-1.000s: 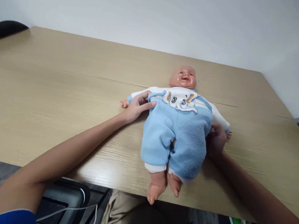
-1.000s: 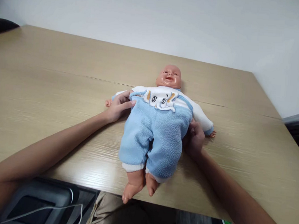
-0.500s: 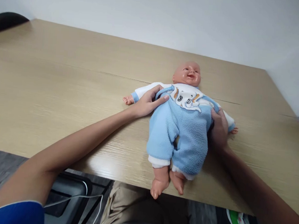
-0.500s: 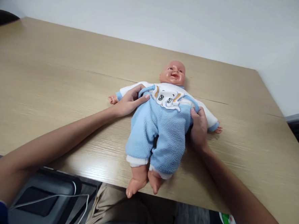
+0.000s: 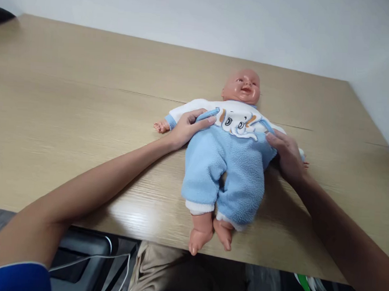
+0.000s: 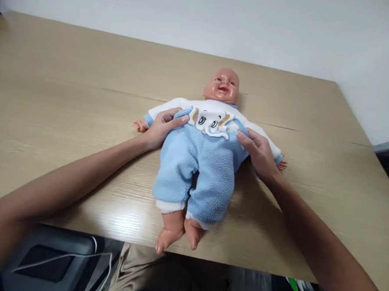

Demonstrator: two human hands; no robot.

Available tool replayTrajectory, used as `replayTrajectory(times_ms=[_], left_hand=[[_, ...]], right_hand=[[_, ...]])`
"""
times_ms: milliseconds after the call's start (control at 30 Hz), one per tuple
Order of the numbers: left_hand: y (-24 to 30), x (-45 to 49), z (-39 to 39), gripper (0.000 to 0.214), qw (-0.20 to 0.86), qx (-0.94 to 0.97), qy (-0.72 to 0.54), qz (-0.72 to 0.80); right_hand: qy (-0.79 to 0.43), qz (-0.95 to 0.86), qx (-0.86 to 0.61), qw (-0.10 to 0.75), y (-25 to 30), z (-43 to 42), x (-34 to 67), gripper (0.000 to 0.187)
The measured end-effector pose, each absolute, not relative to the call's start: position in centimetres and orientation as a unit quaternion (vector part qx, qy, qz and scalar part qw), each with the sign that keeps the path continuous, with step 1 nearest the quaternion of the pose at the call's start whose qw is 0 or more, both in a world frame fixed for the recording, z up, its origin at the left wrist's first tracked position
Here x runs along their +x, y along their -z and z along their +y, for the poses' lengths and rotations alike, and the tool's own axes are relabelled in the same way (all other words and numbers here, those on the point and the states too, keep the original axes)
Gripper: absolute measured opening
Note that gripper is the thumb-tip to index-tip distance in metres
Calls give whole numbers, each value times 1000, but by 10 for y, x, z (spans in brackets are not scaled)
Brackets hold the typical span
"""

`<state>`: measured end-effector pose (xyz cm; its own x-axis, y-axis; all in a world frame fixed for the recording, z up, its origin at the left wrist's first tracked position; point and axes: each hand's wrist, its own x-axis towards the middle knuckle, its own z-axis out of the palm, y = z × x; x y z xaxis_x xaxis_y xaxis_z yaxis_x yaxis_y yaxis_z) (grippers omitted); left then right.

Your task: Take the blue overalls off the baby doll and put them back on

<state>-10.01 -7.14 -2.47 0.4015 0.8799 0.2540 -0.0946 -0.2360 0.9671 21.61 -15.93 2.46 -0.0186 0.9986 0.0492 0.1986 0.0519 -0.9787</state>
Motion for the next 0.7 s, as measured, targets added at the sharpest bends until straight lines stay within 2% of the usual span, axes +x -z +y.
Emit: replayTrajectory(times_ms=[133, 300, 567, 700], left_hand=[[30, -101, -74, 66, 503, 647, -495, 287], [34, -101, -74, 68, 460, 648, -512, 327], [30, -104, -77, 64, 447, 662, -494, 343], [35, -102, -76, 72, 420, 638, -530, 368]], right_hand=[[-406, -579, -521, 478, -26, -158, 216, 45], [-382, -559, -533, 508, 3, -160, 207, 54], [-335, -541, -553, 538, 16, -164, 199, 33], [-322, -528, -560, 552, 12, -165, 197, 28]])
